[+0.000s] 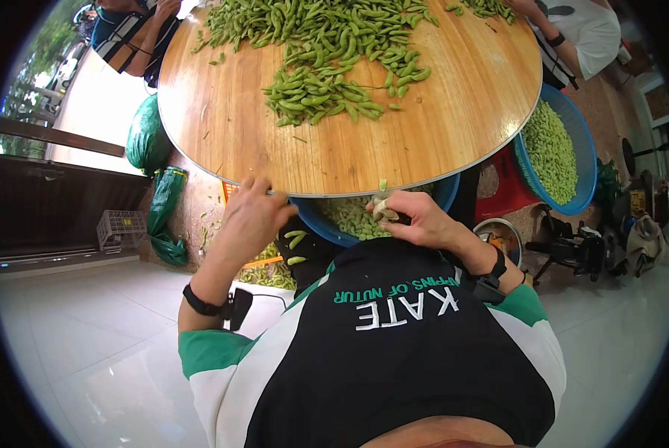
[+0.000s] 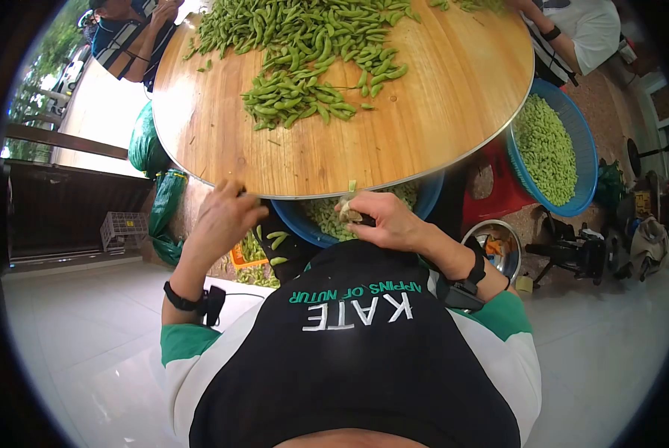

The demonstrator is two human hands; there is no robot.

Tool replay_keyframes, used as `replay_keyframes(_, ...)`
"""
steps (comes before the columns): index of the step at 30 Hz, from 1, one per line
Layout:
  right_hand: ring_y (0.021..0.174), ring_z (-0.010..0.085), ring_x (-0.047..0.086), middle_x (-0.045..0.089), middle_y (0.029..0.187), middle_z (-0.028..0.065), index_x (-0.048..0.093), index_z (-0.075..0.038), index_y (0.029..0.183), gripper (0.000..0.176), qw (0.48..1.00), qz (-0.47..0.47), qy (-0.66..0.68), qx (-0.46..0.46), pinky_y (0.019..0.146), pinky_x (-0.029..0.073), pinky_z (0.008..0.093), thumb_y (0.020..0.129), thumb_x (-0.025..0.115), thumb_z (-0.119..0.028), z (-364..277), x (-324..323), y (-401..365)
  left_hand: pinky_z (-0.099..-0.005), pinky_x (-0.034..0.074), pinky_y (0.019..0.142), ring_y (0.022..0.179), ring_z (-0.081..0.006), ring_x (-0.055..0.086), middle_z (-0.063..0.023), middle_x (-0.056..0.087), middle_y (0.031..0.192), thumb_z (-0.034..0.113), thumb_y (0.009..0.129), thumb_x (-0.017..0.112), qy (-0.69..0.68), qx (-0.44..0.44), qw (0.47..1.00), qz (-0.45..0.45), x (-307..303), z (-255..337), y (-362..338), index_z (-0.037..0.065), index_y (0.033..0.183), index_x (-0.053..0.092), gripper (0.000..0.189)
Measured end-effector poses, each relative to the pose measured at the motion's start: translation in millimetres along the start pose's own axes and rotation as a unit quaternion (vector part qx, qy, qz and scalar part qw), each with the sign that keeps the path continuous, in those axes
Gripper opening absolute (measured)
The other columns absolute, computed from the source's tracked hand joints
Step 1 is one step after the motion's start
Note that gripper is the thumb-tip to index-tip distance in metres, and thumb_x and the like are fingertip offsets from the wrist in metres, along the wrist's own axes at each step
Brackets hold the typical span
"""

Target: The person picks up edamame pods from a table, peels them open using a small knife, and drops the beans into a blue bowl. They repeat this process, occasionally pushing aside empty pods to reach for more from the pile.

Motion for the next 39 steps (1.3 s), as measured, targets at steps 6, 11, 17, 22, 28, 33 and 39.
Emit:
replay_keyframes(6, 0.066, 0.0103, 0.051, 0.058, 0.077, 0.0056, 0.059, 0.001, 0.103, 0.018, 0.967, 0.003, 0.137, 0.213, 0.059, 0.043, 0.0249, 0.086, 0.059, -0.006, -13, -7, 4, -0.0426, 0.047, 0.072, 0.086, -0.0345, 0.056, -0.0159, 0.054, 0.088, 0.002, 0.081, 0.057, -0.033, -0.011, 0.953, 0.301, 24, -49, 96, 0.005, 0.098, 0.059, 0.018)
replay_keyframes(11, 0.062, 0.0058, 0.048, 0.059, 0.082, 0.0041, 0.052, 0.0, 0.116, 0.026, 0.917, 0.032, 0.275, 0.288, 0.054, 0.04, 0.0194, 0.092, 0.051, -0.009, -20, -15, 2, -0.0425, 0.046, 0.072, 0.086, -0.0346, 0.056, -0.0157, 0.054, 0.092, 0.003, 0.079, 0.059, -0.06, -0.007, 0.952, 0.302, 30, -74, 124, 0.003, 0.096, 0.057, 0.018)
replay_keyframes(17, 0.058, 0.006, 0.047, 0.057, 0.088, 0.0063, 0.042, -0.001, 0.128, 0.035, 0.864, 0.084, 0.423, 0.26, 0.045, 0.037, 0.0191, 0.096, 0.045, -0.014, -5, -12, 17, -0.0392, 0.047, 0.069, 0.081, -0.0322, 0.057, -0.0164, 0.057, 0.089, 0.005, 0.08, 0.064, -0.153, 0.029, 0.934, 0.322, 30, -37, 114, 0.0, 0.09, 0.055, 0.014)
replay_keyframes(22, 0.059, 0.0074, 0.047, 0.056, 0.086, 0.0056, 0.045, -0.004, 0.126, 0.032, 0.82, 0.12, 0.5, 0.253, 0.043, 0.035, 0.0187, 0.096, 0.046, -0.015, -11, -11, 31, -0.0282, 0.044, 0.058, 0.063, -0.0187, 0.056, -0.0097, 0.06, 0.076, 0.005, 0.083, 0.064, -0.385, -0.012, 0.904, 0.185, 31, 32, 92, 0.0, 0.089, 0.056, 0.012)
replay_keyframes(28, 0.058, 0.0084, 0.043, 0.054, 0.086, 0.0066, 0.04, -0.005, 0.132, 0.038, 0.781, 0.111, 0.57, 0.233, 0.044, 0.035, 0.018, 0.097, 0.047, -0.017, -8, -10, 26, -0.02, 0.036, 0.048, 0.057, -0.0037, 0.048, 0.0014, 0.058, 0.072, 0.003, 0.081, 0.068, -0.686, -0.057, 0.722, 0.066, 48, 45, 95, 0.001, 0.088, 0.058, 0.012)
replay_keyframes(33, 0.055, 0.0073, 0.041, 0.054, 0.085, 0.0056, 0.041, -0.004, 0.132, 0.038, 0.791, 0.094, 0.56, 0.228, 0.043, 0.034, 0.0181, 0.096, 0.049, -0.014, -9, -10, 25, -0.0185, 0.031, 0.046, 0.056, -0.0034, 0.047, 0.0011, 0.057, 0.069, 0.002, 0.081, 0.068, -0.745, -0.084, 0.662, 0.012, 49, 42, 94, 0.001, 0.086, 0.061, 0.009)
replay_keyframes(39, 0.055, 0.0065, 0.04, 0.055, 0.083, 0.0048, 0.042, -0.005, 0.133, 0.04, 0.791, 0.108, 0.551, 0.241, 0.042, 0.033, 0.0178, 0.096, 0.05, -0.015, -9, -7, 23, -0.0187, 0.032, 0.046, 0.054, -0.0036, 0.046, 0.0005, 0.057, 0.068, 0.003, 0.082, 0.067, -0.701, -0.054, 0.707, 0.079, 57, 46, 90, 0.001, 0.088, 0.061, 0.008)
Point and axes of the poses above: each hand's wrist, its own y-axis towards the middle knuckle, its own x-axis out of the palm, z = x × y, the point moved 1 cm from there along y, towards the middle knuckle
